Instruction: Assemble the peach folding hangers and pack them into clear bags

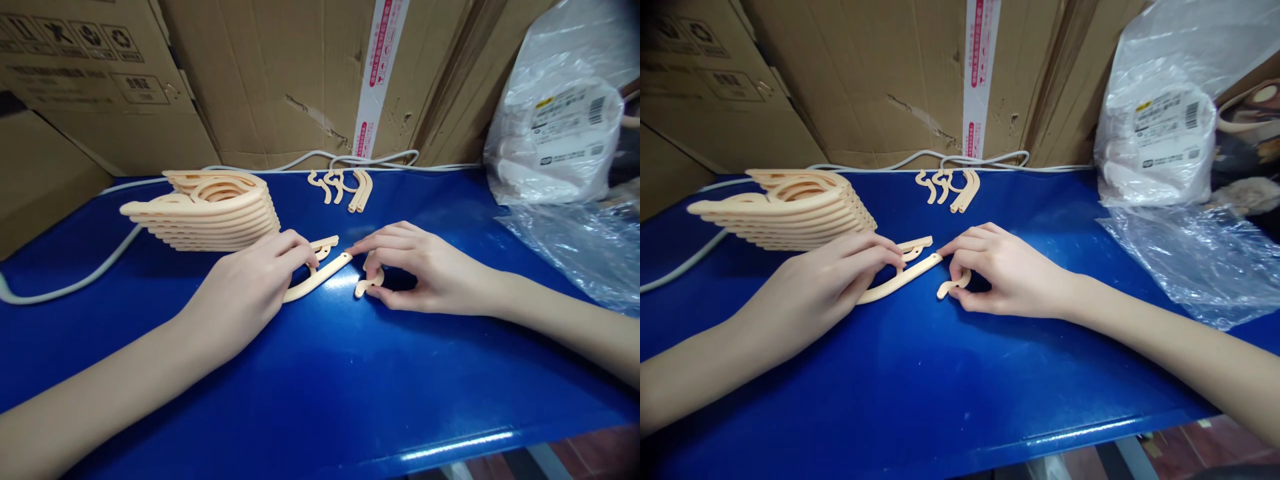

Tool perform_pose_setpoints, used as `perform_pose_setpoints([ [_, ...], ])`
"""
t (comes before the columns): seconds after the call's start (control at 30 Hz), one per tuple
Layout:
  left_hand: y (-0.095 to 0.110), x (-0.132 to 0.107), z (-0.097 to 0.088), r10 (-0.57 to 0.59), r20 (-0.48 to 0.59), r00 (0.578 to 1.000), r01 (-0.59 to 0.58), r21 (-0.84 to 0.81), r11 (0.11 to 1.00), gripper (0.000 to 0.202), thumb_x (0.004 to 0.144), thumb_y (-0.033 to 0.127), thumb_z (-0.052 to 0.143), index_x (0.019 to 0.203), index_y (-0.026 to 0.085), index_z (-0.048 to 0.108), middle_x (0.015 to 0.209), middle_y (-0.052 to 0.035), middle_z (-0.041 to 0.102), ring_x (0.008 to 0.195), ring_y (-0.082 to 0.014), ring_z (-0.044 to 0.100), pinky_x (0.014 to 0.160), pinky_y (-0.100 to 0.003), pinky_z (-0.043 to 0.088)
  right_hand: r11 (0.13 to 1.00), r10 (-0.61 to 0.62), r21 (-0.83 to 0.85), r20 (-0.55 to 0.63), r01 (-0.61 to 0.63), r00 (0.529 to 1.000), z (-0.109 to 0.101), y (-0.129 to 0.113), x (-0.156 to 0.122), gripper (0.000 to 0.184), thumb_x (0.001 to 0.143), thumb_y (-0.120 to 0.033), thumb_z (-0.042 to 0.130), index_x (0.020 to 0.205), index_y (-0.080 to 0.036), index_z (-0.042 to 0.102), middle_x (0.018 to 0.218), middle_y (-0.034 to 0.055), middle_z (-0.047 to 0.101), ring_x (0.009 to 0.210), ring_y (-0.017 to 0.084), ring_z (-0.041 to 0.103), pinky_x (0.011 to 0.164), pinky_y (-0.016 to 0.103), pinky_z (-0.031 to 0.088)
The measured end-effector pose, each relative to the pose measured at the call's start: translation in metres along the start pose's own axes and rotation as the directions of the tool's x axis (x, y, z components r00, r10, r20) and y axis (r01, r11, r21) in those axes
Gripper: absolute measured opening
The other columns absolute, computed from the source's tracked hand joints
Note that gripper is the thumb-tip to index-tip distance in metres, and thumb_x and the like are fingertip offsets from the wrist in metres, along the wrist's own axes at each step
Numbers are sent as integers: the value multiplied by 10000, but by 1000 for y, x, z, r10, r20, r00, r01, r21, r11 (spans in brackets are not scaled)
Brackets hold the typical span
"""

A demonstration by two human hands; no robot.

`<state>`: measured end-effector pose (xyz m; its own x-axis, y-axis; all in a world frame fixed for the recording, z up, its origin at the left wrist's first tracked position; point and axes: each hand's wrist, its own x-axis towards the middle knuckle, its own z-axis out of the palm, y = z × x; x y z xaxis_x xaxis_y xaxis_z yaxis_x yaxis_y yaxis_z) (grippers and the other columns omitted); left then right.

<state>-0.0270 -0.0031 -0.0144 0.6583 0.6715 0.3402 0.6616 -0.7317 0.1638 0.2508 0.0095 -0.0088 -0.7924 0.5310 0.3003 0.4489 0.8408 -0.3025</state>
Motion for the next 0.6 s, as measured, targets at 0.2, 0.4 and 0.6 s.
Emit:
perform_pose_setpoints([
  [0.2,-4,-1,0,-31,5,1000,31,-16,999,321,1011,100,369,1037,215,668,1150,-31,719,968,-213,708,705,-305,496,984,-8,180,10,6,1000,-6,-5,0,141,946,-294,662,856,-191,631,914,46,728,823,152,643,789,300,484],
  [0.4,2,1,-1,-24,-20,1000,23,-43,999,316,1028,120,363,1045,195,670,1132,-48,722,978,-209,706,758,-314,532,983,16,182,-5,-15,1000,-3,-3,0,143,953,-276,652,860,-171,626,830,23,640,718,118,564,673,251,452],
  [0.6,11,0,2,99,-10,995,-99,-54,994,288,1051,366,484,1146,149,647,1359,-164,641,1377,-328,537,1118,-501,475,981,88,174,-23,-83,996,-3,1,1,206,1024,-306,543,860,-184,573,855,27,617,703,111,565,655,237,450],
])
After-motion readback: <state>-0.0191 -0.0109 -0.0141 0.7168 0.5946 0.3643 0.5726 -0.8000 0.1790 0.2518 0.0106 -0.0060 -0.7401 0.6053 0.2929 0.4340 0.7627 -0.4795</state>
